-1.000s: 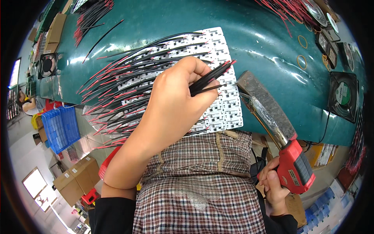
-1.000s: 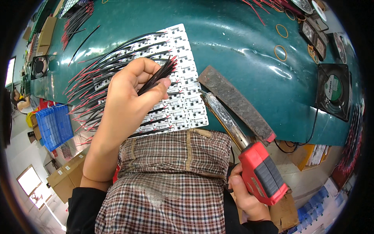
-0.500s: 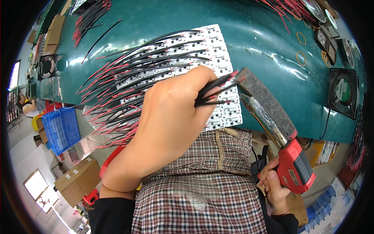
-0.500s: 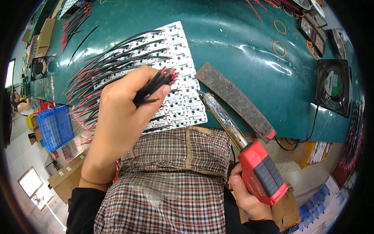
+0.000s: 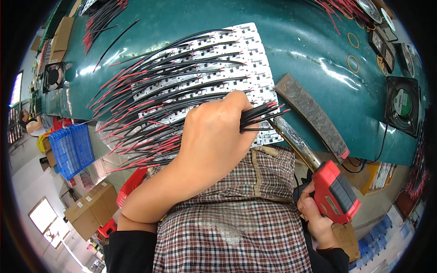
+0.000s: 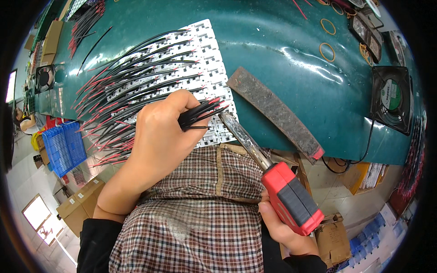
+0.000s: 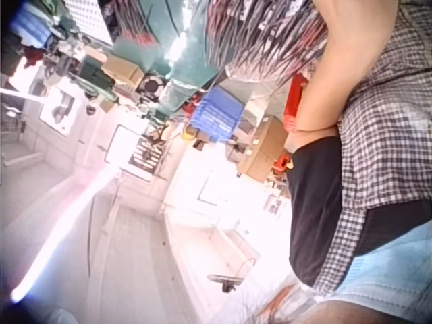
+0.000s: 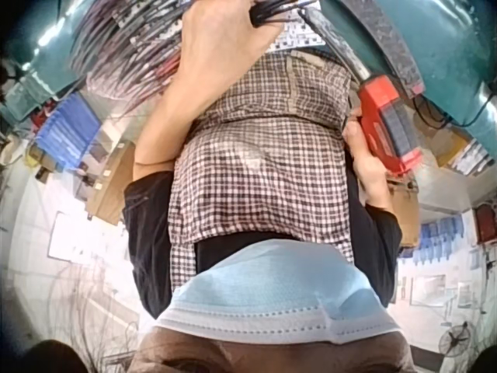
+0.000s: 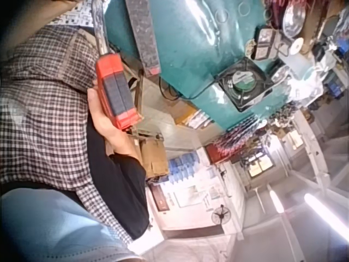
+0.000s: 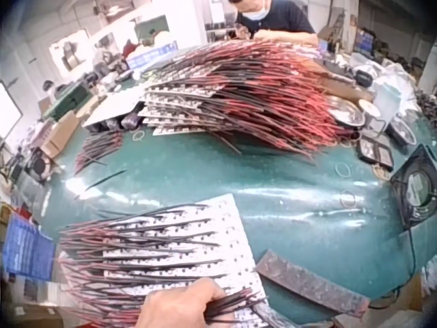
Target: The person strips the ends of wire bundles using a handheld heated tool, places a panel of circuit boards onto the table, and attaches individual wires to the boards using the tool.
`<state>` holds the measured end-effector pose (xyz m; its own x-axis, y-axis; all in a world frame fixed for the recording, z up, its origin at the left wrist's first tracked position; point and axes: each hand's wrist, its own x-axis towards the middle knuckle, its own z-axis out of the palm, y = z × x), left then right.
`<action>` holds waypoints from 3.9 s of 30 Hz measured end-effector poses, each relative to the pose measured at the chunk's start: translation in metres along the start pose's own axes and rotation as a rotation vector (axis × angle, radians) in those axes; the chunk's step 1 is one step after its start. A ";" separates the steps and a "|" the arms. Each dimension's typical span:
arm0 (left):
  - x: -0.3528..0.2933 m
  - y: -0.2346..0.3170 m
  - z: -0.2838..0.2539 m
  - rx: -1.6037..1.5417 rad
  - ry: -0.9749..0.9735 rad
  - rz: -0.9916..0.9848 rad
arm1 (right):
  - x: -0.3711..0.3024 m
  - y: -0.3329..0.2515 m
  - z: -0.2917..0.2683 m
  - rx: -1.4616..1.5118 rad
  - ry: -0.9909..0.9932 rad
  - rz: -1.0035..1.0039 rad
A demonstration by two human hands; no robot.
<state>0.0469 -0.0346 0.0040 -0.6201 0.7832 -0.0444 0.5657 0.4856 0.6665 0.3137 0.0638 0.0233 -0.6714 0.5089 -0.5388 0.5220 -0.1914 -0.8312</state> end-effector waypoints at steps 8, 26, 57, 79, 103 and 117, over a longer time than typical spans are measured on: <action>0.000 0.000 0.001 0.007 0.019 0.001 | 0.009 -0.004 0.006 0.011 -0.012 0.007; 0.010 -0.003 -0.006 0.002 -0.064 -0.011 | 0.007 -0.012 0.000 0.127 0.000 0.109; 0.012 -0.004 -0.009 -0.115 -0.066 -0.014 | 0.004 -0.009 0.001 0.070 0.043 -0.021; -0.013 0.007 -0.013 -0.004 -0.096 -0.046 | -0.018 0.004 -0.013 -0.063 0.021 0.007; -0.011 0.005 0.001 0.028 -0.049 -0.044 | -0.005 0.001 -0.012 -0.009 -0.037 0.015; -0.006 0.004 -0.001 0.061 -0.083 -0.012 | -0.009 -0.005 -0.003 0.046 0.045 0.093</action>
<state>0.0529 -0.0378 0.0075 -0.5818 0.8052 -0.1153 0.5920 0.5163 0.6189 0.3185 0.0630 0.0328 -0.5966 0.5239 -0.6079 0.5554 -0.2773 -0.7840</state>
